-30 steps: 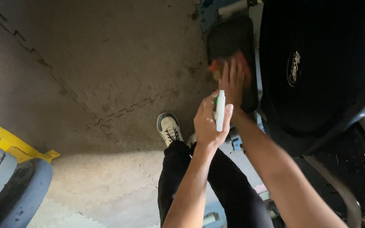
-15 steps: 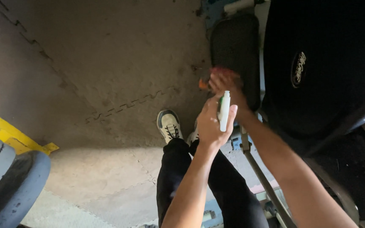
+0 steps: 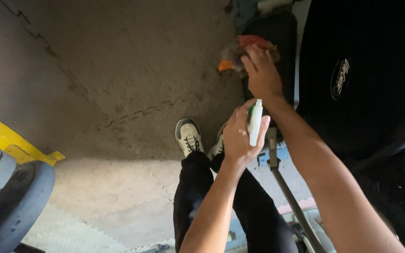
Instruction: Cleaning and wiping down various gym machines using a spray bottle and a cloth.
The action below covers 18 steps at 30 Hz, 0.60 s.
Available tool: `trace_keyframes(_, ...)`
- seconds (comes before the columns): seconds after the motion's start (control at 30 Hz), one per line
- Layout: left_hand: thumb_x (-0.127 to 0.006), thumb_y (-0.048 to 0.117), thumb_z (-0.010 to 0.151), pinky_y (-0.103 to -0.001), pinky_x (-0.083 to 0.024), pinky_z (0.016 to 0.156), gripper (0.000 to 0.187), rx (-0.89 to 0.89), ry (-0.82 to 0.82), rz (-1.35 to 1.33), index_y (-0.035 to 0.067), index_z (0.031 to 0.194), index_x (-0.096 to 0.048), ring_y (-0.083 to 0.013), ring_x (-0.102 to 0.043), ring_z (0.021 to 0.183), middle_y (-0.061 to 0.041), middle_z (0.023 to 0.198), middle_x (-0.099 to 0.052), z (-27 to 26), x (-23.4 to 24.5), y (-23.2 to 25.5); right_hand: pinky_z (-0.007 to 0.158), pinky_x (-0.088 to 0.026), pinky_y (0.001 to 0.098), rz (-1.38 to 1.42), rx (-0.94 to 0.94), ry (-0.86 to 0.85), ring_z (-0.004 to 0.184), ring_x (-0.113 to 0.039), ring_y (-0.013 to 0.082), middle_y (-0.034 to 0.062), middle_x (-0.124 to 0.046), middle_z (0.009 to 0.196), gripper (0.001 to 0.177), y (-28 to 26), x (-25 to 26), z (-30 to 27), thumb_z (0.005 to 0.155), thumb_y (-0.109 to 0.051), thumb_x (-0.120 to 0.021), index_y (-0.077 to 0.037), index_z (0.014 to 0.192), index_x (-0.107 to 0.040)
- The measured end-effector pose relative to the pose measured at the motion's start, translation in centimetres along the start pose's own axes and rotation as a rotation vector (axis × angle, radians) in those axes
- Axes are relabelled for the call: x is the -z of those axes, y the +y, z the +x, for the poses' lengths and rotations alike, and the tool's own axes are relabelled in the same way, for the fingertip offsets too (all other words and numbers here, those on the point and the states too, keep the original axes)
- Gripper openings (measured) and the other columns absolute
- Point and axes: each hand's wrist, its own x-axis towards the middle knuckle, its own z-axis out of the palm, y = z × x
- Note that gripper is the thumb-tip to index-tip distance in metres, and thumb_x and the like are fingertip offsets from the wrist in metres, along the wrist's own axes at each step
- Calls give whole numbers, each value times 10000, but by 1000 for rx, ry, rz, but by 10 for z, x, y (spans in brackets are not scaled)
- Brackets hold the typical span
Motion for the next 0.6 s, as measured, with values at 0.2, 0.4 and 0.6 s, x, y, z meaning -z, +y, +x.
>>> trace_keyframes(0.2, -672, 371, 1013, -424, -613, 922, 491, -50, 39, 6, 1, 1333, -626, -363, -733, 1092, -218, 1243, -702, -1, -3, -9, 1295, -252, 546, -55, -205, 104, 1577, -292, 350, 141, -330, 1700, 514, -23, 0, 15, 1029, -13, -577, -81, 1538, -539)
trace_keyframes(0.4, -658, 374, 1008, -371, -645, 813, 513, 0, 40, 42, -22, 1331, -615, -305, -763, 974, -230, 1151, -726, -1, 2, -18, 1246, -177, 624, 142, -229, -149, 1544, -225, 418, 191, -220, 1681, 576, -62, -19, -104, 1012, -226, -586, -66, 1550, -455)
trace_keyframes(0.6, -655, 352, 1025, -385, -642, 823, 509, -46, 62, 41, -43, 1342, -602, -310, -764, 980, -225, 1140, -726, -12, 8, -21, 1230, -165, 651, 287, -288, -85, 1555, -178, 429, 216, -170, 1688, 662, -71, -12, -109, 1016, -267, -608, -60, 1589, -349)
